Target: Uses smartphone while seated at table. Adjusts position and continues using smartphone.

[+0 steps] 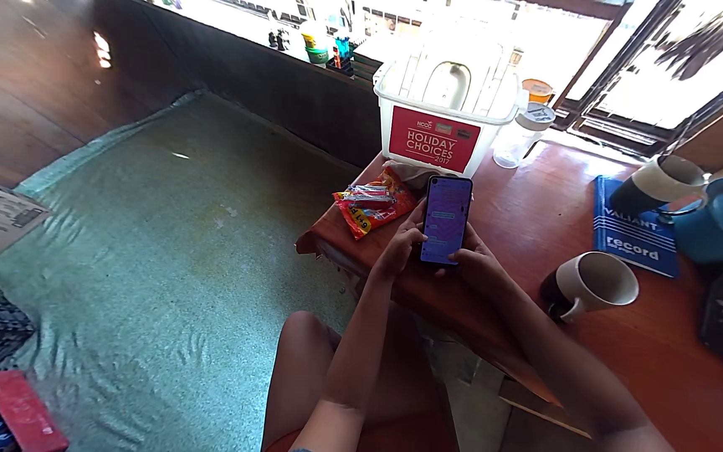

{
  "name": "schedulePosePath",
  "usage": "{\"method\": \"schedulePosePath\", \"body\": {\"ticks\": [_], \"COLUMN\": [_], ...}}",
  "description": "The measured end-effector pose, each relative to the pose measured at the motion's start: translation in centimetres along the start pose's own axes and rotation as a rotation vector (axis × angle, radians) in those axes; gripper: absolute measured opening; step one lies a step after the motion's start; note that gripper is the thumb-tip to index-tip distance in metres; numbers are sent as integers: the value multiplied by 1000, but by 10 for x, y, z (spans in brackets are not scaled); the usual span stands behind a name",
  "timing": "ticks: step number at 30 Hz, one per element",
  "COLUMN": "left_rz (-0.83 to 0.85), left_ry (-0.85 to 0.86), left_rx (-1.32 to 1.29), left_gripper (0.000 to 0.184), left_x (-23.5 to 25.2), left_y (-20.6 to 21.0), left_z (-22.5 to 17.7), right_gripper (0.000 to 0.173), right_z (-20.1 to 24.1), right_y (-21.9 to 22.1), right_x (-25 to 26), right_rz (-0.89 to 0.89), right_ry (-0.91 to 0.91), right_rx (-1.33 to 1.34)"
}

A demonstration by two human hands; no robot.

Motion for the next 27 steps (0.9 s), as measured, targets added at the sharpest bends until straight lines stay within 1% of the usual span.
{"method": "schedulePosePath", "body": {"ticks": [20,27], "left_rz": [4,8], "left_ry": [11,3], "left_rx": [17,1], "left_gripper": [78,79], "left_x": [1,1], "left_y": [-2,-2], "left_z": [2,2], "right_gripper": [67,65], "right_z": [-1,-1], "right_y": [-1,-1], "right_x": [1,1], "right_rz": [3,-3], "right_ry": [-7,4], "right_rx": [2,18]}}
Point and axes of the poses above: each hand's wrist, its own x-axis towards the middle knuckle, its own y-axis out of the palm, z = x × y, the point moved 1 cm from there along x, towards the middle knuckle, and after that the axes turned 6 degrees about -x, right-handed, at the moved point
